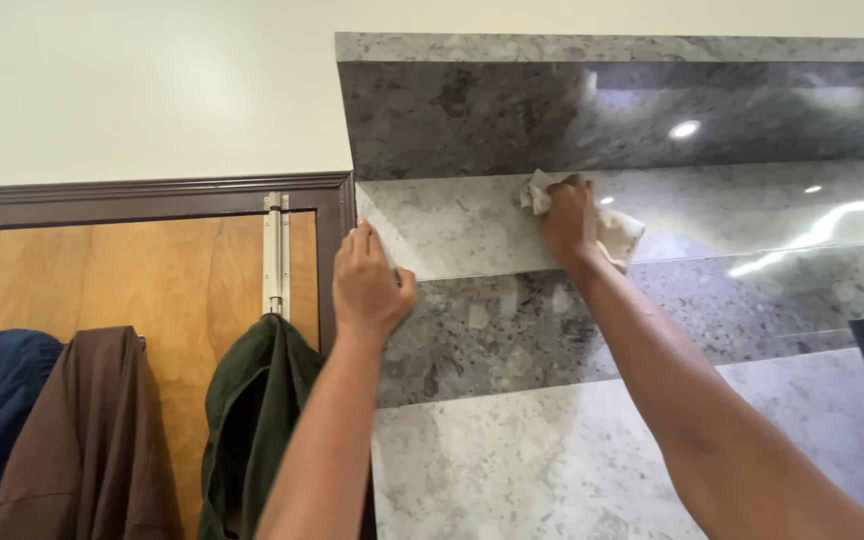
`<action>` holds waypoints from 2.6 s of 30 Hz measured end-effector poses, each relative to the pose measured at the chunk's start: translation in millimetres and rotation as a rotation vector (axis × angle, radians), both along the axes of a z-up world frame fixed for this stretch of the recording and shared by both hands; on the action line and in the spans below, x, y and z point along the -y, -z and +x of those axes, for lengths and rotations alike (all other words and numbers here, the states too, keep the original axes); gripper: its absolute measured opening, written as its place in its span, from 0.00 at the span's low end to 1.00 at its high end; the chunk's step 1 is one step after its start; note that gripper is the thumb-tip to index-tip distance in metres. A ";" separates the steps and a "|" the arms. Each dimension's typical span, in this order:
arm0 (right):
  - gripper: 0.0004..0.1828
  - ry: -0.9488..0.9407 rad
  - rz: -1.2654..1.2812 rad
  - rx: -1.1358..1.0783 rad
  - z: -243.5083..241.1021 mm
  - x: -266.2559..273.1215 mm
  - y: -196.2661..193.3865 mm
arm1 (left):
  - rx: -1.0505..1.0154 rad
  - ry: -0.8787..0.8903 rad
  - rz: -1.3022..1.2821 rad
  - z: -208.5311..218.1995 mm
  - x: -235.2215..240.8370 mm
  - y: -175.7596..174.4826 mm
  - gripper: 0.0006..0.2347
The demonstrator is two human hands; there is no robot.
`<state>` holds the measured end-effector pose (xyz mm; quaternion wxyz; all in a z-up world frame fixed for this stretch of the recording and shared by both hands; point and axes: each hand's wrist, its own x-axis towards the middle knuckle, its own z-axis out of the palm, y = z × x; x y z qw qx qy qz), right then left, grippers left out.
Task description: The person wipes a marble-patterned wall with a white cloth, moving from the top edge down to a black wall-mounted panel. The person cleans the wall surface and then wipes the panel itself.
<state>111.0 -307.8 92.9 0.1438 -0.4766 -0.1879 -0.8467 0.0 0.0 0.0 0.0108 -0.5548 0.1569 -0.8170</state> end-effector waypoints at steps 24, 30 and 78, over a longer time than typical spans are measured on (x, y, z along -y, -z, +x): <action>0.20 -0.089 -0.230 0.461 -241.8 -114.2 -18.8 | 0.108 0.410 0.225 -131.1 -7.4 -151.6 0.20; 0.16 -0.102 -0.381 0.376 -265.2 -166.4 -32.6 | 0.057 0.405 0.135 -133.6 -9.8 -149.9 0.18; 0.16 -0.079 -0.443 0.342 -264.9 -159.2 -40.8 | -0.238 0.274 -0.046 -157.5 -9.5 -143.7 0.23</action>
